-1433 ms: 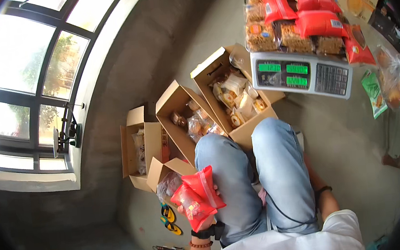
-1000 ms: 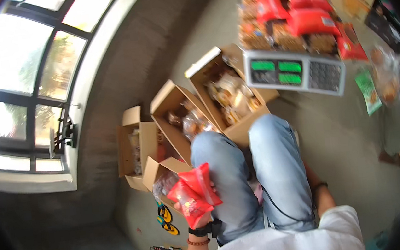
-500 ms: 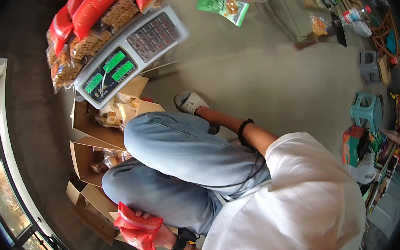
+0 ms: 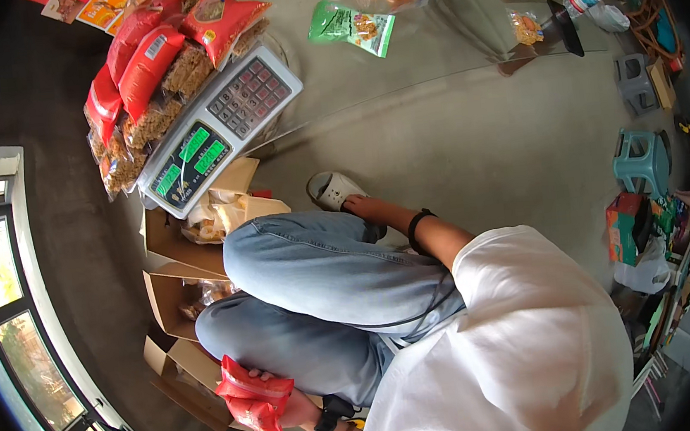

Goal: The recorder is picking snack packets from cardboard boxes and placing them on a digital scale to weigh and sort them.

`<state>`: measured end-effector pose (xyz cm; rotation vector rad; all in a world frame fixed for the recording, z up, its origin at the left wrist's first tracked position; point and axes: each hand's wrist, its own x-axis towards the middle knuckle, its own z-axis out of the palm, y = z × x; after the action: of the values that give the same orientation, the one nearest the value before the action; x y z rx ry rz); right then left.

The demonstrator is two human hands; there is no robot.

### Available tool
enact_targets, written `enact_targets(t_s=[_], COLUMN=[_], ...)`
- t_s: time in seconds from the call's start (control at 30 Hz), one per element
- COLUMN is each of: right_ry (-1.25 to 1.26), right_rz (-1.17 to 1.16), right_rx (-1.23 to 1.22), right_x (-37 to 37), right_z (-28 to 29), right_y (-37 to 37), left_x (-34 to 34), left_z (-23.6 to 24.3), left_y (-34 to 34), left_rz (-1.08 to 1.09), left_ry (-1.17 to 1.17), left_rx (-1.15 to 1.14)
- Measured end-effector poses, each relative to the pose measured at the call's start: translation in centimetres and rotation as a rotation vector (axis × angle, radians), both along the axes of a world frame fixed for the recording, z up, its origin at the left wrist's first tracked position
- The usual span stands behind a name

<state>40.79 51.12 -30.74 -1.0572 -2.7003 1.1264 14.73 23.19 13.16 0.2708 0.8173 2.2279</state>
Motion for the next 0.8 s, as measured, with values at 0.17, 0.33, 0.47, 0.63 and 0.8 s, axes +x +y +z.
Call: enact_targets(t_s=[0.17, 0.33, 0.47, 0.63, 0.8], right_ry=[-0.148, 0.152, 0.040, -0.132, 0.451], right_rz=[-0.004, -0.015, 0.074, 0.296, -0.097], right_rx=[-0.112, 0.331, 0.125, -0.077, -0.205], right_x=[-1.6, 0.6, 1.1, -0.8, -2.8], right_z=[0.8, -0.1, -0.4, 6.6, 26.0], right_y=[1.3, -0.5, 1.1, 6.2, 9.2], left_x=[-0.4, 0.1, 0.2, 0.2, 0.2], left_z=[0.7, 0.0, -0.4, 0.6, 2.1], left_y=[0.3, -0.2, -0.3, -0.8, -1.1], left_rz=[-0.012, -0.006, 0.029, 0.038, 0.054], left_ry=[0.257, 0.115, 0.181, 0.220, 0.098], left_rx=[-0.161, -0.052, -0.053, -0.096, -0.022])
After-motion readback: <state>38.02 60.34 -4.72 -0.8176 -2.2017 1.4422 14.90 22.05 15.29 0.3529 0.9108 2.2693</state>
